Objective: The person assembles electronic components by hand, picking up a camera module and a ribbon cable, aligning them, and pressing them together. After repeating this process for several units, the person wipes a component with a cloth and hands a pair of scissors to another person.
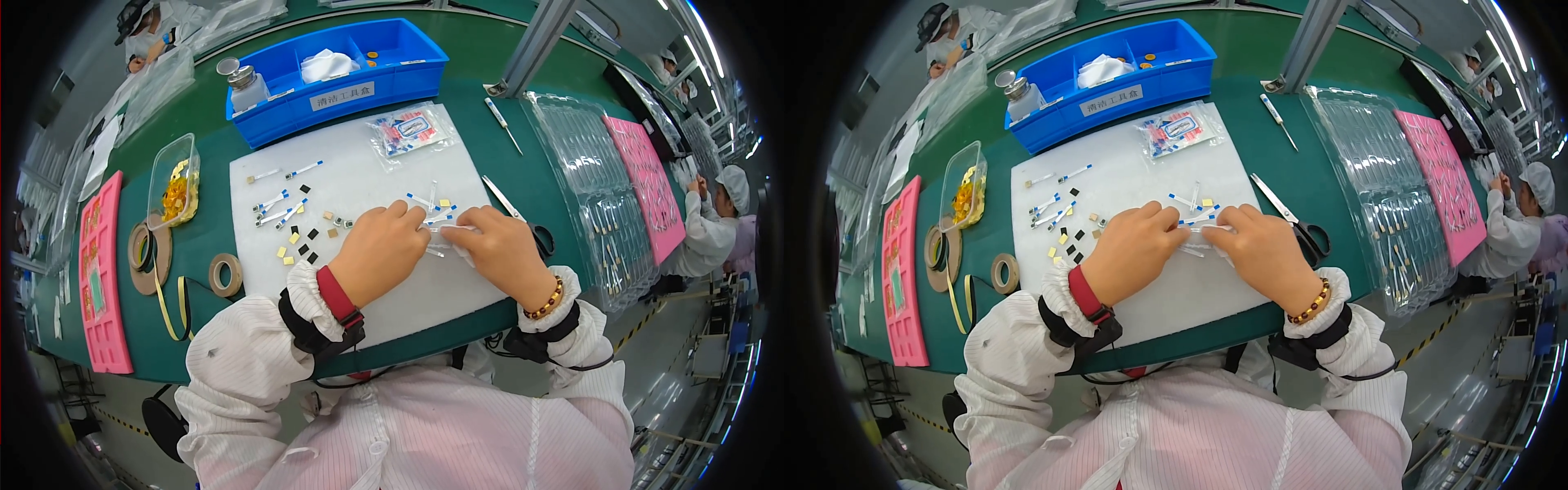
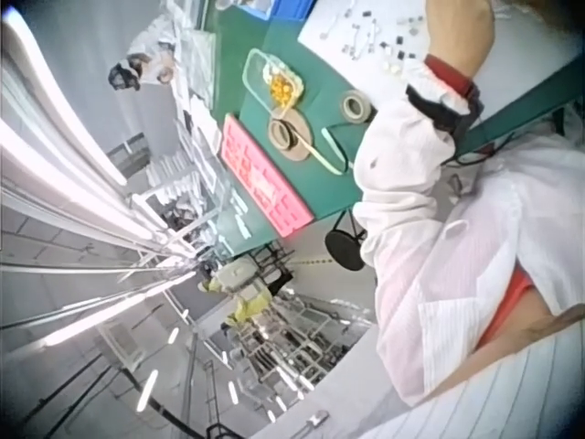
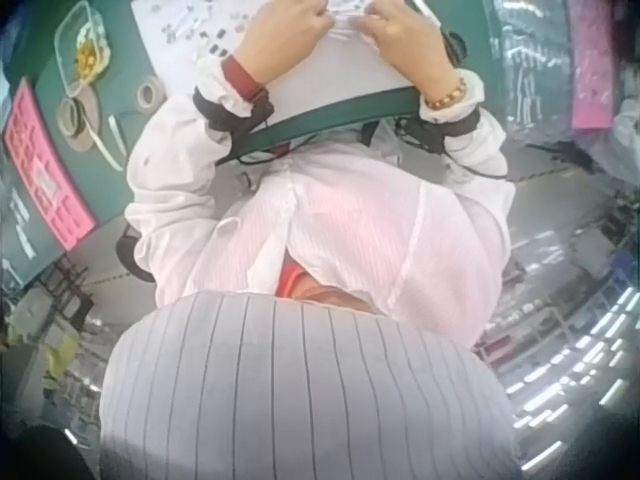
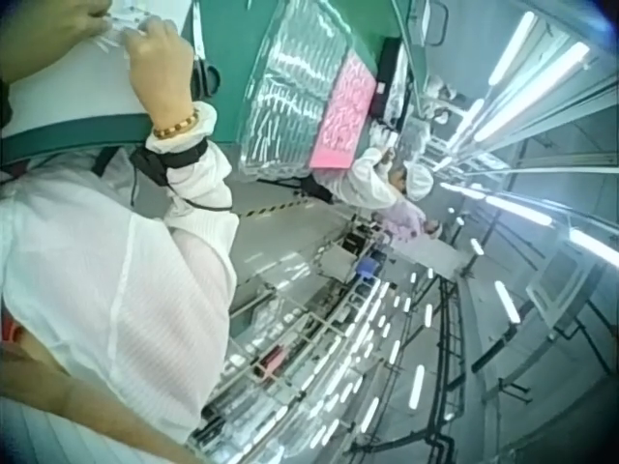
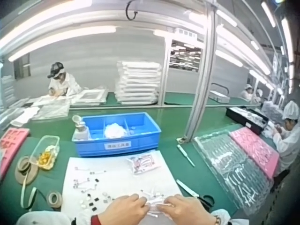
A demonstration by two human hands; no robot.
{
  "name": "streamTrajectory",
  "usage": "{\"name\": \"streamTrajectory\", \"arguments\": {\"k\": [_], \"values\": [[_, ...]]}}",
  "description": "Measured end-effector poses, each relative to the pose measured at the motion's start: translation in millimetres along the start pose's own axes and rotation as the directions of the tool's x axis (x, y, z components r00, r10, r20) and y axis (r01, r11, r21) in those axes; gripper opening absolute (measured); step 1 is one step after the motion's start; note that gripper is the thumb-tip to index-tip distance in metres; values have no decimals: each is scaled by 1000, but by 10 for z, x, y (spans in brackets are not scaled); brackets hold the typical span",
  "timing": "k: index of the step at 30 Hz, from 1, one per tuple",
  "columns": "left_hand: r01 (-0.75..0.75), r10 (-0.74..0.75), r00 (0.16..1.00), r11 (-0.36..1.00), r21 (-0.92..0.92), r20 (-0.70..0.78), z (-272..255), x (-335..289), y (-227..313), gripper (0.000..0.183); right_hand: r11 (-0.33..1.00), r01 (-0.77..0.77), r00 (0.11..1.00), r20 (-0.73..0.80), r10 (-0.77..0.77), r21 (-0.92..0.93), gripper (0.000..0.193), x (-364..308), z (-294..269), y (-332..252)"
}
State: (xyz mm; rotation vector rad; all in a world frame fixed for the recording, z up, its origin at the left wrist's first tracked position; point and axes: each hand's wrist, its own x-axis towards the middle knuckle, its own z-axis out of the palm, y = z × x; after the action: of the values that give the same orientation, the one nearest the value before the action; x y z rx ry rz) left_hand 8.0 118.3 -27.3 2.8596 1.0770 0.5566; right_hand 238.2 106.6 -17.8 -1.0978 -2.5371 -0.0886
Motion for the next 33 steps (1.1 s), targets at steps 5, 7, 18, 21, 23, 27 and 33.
{"name": "streamTrajectory", "arguments": {"k": [5, 7, 18, 21, 23, 27, 33], "values": [[4, -4, 1000, 1000, -11, -14, -17, -20, -11, 19, 999, -24, 999, 33, 25, -47, 20, 0, -101, 95], [-1, 1, 1000, 1000, -7, -9, -8, -18, -10, 19, 997, -79, 996, -46, 80, 17, 25, 100, -187, 152], [121, -122, 989, 992, -17, -88, -438, -231, -150, 12, 966, -47, 990, -120, 80, 254, 9, 1175, 294, 762], [222, -228, 957, 974, -51, -180, -715, -499, -238, 9, 966, -141, 964, -191, 183, 215, 9, 1139, 143, 577], [304, -328, 918, 943, -138, -222, -826, -665, -260, 9, 877, -189, 953, -131, 272, 442, 12, 1107, 197, 623], [401, -433, 896, 882, -248, -93, -742, -944, -307, 7, 855, -129, 969, -118, 216, 502, 20, 1062, 318, 713], [461, -483, 876, 839, -290, -5, -525, -993, -88, 9, 992, 63, 933, -347, -97, -110, 19, 1180, 149, 746]]}}
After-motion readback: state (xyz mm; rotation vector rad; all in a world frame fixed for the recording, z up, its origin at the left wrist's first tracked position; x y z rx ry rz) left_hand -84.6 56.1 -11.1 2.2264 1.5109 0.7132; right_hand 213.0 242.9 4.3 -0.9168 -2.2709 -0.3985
